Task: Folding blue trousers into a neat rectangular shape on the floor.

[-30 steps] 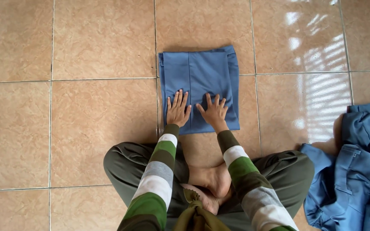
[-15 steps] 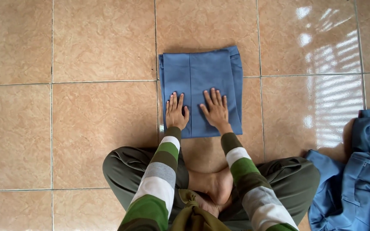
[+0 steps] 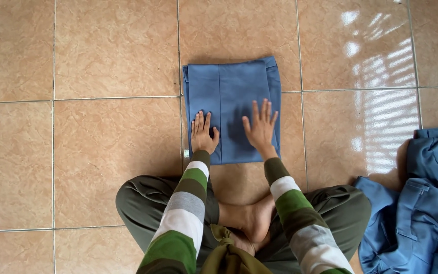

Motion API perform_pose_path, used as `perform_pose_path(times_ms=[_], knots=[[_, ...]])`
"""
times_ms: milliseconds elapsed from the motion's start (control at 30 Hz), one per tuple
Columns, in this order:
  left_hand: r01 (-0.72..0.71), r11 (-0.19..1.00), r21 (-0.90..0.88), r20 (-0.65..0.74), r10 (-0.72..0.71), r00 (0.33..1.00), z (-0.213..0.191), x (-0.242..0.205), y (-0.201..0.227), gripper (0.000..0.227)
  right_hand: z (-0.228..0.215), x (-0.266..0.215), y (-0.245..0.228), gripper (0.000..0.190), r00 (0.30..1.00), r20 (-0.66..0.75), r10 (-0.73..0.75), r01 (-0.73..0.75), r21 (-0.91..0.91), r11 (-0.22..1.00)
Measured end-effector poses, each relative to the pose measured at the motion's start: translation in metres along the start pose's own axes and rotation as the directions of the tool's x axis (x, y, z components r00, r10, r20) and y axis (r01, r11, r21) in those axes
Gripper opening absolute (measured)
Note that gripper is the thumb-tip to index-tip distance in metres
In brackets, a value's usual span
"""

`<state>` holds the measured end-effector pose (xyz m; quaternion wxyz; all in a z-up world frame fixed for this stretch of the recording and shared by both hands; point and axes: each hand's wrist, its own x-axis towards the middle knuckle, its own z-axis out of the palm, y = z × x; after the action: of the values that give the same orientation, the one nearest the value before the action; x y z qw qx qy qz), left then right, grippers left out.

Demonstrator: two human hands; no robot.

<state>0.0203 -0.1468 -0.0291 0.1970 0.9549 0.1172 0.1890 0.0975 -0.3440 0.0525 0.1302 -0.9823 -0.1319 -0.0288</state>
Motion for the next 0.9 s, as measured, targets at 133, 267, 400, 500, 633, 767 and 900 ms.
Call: perform_pose_path(times_ms=[133,267,400,500,633,767,900], knots=[[0.004,1.0,0.013,-0.01,-0.004,1.0,0.005,-0.002,-0.002,0.068,0.02,-0.007,-0.049,0.066,0.983,0.097,-0.158,0.151,0.074,0.986],[0.006,1.0,-0.025,-0.011,-0.006,1.0,0.0,0.0,-0.003,0.066,0.034,-0.016,-0.049,0.069,0.96,0.231,-0.159,0.155,0.037,0.987],[-0.009,1.0,-0.011,-0.077,0.008,0.997,-0.001,0.001,-0.001,0.064,0.006,-0.007,-0.015,0.066,0.953,0.301,-0.041,0.054,-0.034,0.998],[-0.007,1.0,-0.011,-0.097,0.005,0.995,0.002,0.002,0.0,0.062,-0.014,-0.005,0.019,0.067,0.959,0.278,0.055,-0.046,-0.039,0.998],[-0.008,1.0,0.0,-0.119,0.008,0.993,0.0,0.003,0.002,0.063,-0.018,-0.015,0.034,0.068,0.951,0.249,0.185,-0.189,-0.006,0.982],[-0.011,1.0,-0.001,-0.133,0.011,0.991,-0.002,0.004,0.001,0.062,-0.016,-0.024,0.034,0.081,0.93,0.083,0.359,-0.365,0.07,0.929],[-0.009,1.0,0.005,-0.138,0.01,0.99,0.0,0.004,0.002,0.062,0.005,-0.026,0.046,0.088,0.866,0.027,0.499,-0.498,-0.039,0.866]])
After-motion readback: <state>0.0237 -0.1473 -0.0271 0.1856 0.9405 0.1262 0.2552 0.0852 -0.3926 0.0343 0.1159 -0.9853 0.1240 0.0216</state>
